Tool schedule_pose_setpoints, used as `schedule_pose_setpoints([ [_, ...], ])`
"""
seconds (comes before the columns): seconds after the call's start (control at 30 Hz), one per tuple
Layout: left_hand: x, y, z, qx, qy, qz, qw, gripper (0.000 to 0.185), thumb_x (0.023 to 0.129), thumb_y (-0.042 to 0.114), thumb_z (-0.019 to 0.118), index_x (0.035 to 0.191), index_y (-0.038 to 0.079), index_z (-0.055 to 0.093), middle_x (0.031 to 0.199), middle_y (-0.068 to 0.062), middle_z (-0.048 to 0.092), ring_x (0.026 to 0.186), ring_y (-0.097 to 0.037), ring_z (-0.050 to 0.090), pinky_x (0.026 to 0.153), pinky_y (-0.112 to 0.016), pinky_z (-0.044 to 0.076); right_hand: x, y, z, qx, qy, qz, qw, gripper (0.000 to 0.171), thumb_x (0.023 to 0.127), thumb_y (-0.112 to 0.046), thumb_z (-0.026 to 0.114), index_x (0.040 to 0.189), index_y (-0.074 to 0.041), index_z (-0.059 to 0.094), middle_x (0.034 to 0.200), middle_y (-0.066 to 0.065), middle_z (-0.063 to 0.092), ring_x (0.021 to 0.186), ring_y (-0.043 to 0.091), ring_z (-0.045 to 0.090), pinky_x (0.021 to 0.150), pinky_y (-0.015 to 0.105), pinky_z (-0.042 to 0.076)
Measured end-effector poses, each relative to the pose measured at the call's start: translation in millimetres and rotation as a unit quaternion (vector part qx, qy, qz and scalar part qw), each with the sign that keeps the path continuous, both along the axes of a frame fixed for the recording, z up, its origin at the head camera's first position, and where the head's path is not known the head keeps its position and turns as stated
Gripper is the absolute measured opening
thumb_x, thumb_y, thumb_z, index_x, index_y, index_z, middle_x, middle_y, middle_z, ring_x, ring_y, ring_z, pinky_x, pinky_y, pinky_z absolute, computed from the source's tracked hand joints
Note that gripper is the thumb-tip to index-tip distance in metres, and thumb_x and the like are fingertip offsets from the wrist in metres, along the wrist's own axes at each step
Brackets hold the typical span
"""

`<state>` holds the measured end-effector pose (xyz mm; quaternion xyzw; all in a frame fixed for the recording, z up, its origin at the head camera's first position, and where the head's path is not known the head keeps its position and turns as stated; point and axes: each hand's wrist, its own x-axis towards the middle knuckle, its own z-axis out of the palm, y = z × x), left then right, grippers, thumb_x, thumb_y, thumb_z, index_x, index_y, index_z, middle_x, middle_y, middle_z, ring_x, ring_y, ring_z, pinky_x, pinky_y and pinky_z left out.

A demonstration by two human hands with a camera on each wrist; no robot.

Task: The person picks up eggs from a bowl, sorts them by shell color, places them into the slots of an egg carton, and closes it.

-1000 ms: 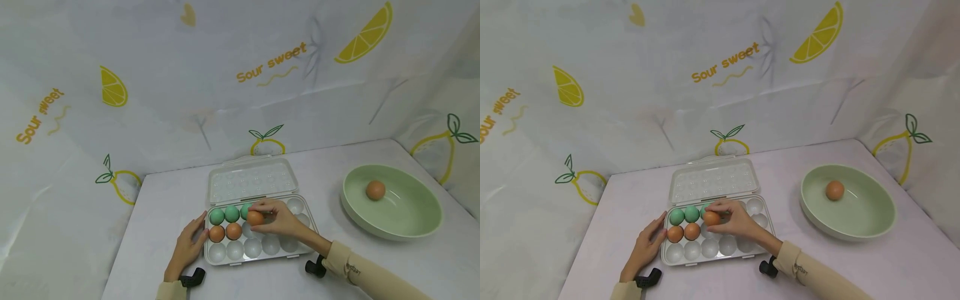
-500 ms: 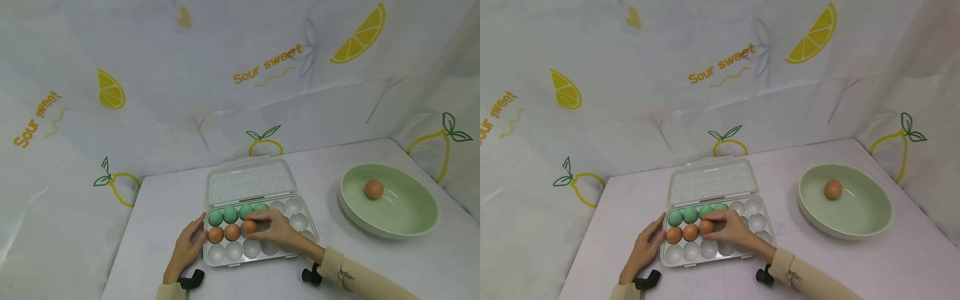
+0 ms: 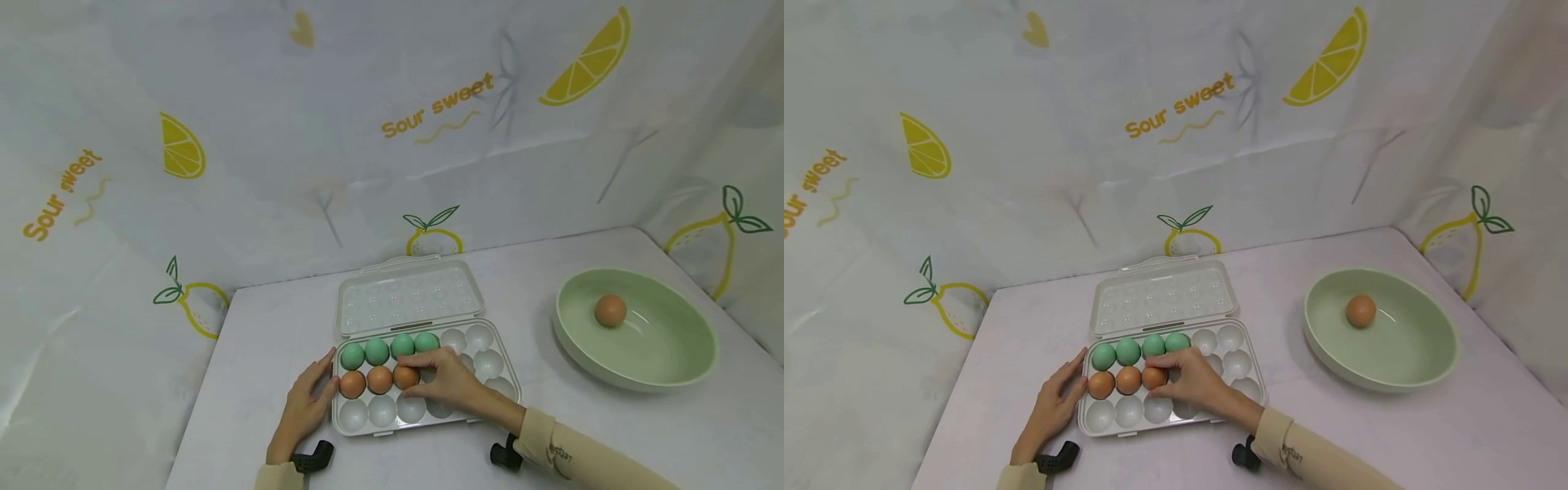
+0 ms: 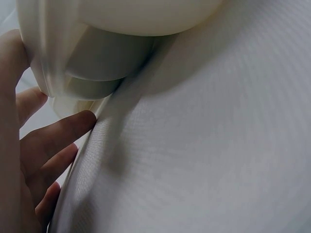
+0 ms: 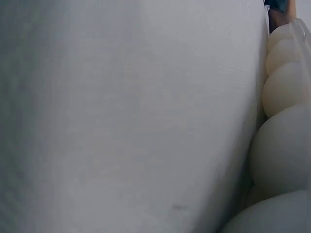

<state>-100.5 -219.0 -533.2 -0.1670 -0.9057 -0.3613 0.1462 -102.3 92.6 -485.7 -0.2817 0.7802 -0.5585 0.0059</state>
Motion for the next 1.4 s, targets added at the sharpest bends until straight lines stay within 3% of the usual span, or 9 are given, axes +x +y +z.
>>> schedule_pose_setpoints([
  [0.13, 0.3, 1.0, 1.2, 0.001, -0.002, -0.002, 1.0, 0.055, 0.095, 0.015, 0.069, 0.148, 0.02, 0.056, 0.14, -0.01, 0.067, 0.132, -0.036, 0.061, 0.123, -0.007, 0.022, 0.7, -0.6, -0.3, 0.022, 0.049, -0.002, 0.999, 0.054, 0.071, -0.008, 0.092, 0.118, 0.01, 0.071, 0.116, 0.022, 0.074, 0.108, 0.032, 0.074, 0.093, 0.027, 0.063],
  [0.5, -0.4, 1.6, 2.3, 0.003, 0.005, -0.007, 1.0, 0.055, 0.095, 0.014, 0.069, 0.148, 0.019, 0.056, 0.139, -0.011, 0.067, 0.131, -0.036, 0.061, 0.122, -0.006, 0.021, 1.3, 0.9, 4.2, 0.085, 0.17, -0.015, 0.982, 0.053, 0.068, -0.015, 0.094, 0.115, 0.002, 0.075, 0.112, 0.014, 0.079, 0.102, 0.023, 0.077, 0.088, 0.026, 0.065],
  [0.67, -0.6, 1.7, 2.9, 0.003, 0.008, -0.011, 0.9999, 0.055, 0.095, 0.013, 0.069, 0.148, 0.018, 0.056, 0.141, -0.011, 0.066, 0.13, -0.037, 0.061, 0.122, -0.003, 0.019, 1.0, 2.3, 5.1, 0.091, 0.198, -0.014, 0.976, 0.053, 0.069, -0.017, 0.094, 0.115, 0.002, 0.075, 0.113, 0.013, 0.079, 0.104, 0.023, 0.077, 0.09, 0.028, 0.065],
  [0.8, -0.7, 1.7, 3.0, 0.005, 0.01, -0.014, 0.9998, 0.055, 0.095, 0.013, 0.068, 0.148, 0.018, 0.056, 0.142, -0.012, 0.065, 0.13, -0.037, 0.061, 0.121, -0.002, 0.018, -0.1, 3.8, 4.0, 0.066, 0.165, -0.022, 0.984, 0.054, 0.07, -0.017, 0.094, 0.116, 0.003, 0.075, 0.114, 0.015, 0.078, 0.107, 0.024, 0.076, 0.092, 0.029, 0.064],
  [0.93, 0.2, 1.9, 2.7, 0.009, 0.006, -0.014, 0.9998, 0.054, 0.095, 0.013, 0.068, 0.148, 0.017, 0.056, 0.142, -0.012, 0.065, 0.13, -0.039, 0.061, 0.121, -0.001, 0.018, -1.5, 8.1, 6.6, -0.003, 0.07, -0.019, 0.997, 0.046, 0.076, -0.013, 0.09, 0.116, 0.004, 0.075, 0.115, 0.016, 0.077, 0.112, 0.019, 0.073, 0.097, 0.028, 0.062],
  [1.03, 0.6, 2.0, 2.2, 0.011, 0.002, -0.014, 0.9998, 0.054, 0.095, 0.013, 0.068, 0.148, 0.017, 0.056, 0.141, -0.012, 0.066, 0.131, -0.039, 0.06, 0.121, -0.001, 0.018, -5.7, 13.2, 11.9, -0.05, 0.036, -0.013, 0.998, 0.038, 0.08, -0.006, 0.086, 0.114, 0.006, 0.075, 0.112, 0.021, 0.077, 0.111, 0.019, 0.074, 0.097, 0.033, 0.063],
  [1.13, 0.7, 2.0, 1.9, 0.011, 0.0, -0.013, 0.9998, 0.054, 0.095, 0.013, 0.068, 0.148, 0.017, 0.056, 0.139, -0.012, 0.067, 0.131, -0.038, 0.06, 0.121, -0.001, 0.017, -11.1, 19.3, 16.2, -0.074, 0.035, -0.017, 0.997, 0.033, 0.08, -0.001, 0.084, 0.11, 0.009, 0.075, 0.109, 0.026, 0.076, 0.106, 0.022, 0.076, 0.096, 0.037, 0.063],
  [1.3, 0.9, 1.5, 1.7, 0.011, 0.0, -0.012, 0.9999, 0.055, 0.095, 0.013, 0.068, 0.148, 0.017, 0.056, 0.135, -0.012, 0.07, 0.131, -0.038, 0.06, 0.121, 0.0, 0.017, -13.8, 30.1, 24.4, -0.07, 0.002, -0.031, 0.997, 0.032, 0.081, -0.003, 0.084, 0.11, 0.007, 0.076, 0.109, 0.023, 0.077, 0.106, 0.007, 0.074, 0.103, 0.018, 0.056],
  [1.4, 1.1, 1.0, 1.7, 0.013, 0.0, -0.012, 0.9999, 0.054, 0.096, 0.013, 0.068, 0.148, 0.017, 0.055, 0.134, -0.012, 0.07, 0.131, -0.039, 0.06, 0.121, -0.001, 0.017, -14.1, 36.6, 29.5, -0.061, -0.006, -0.035, 0.998, 0.032, 0.082, -0.006, 0.084, 0.11, 0.006, 0.076, 0.109, 0.022, 0.077, 0.106, 0.001, 0.072, 0.103, 0.014, 0.054],
])
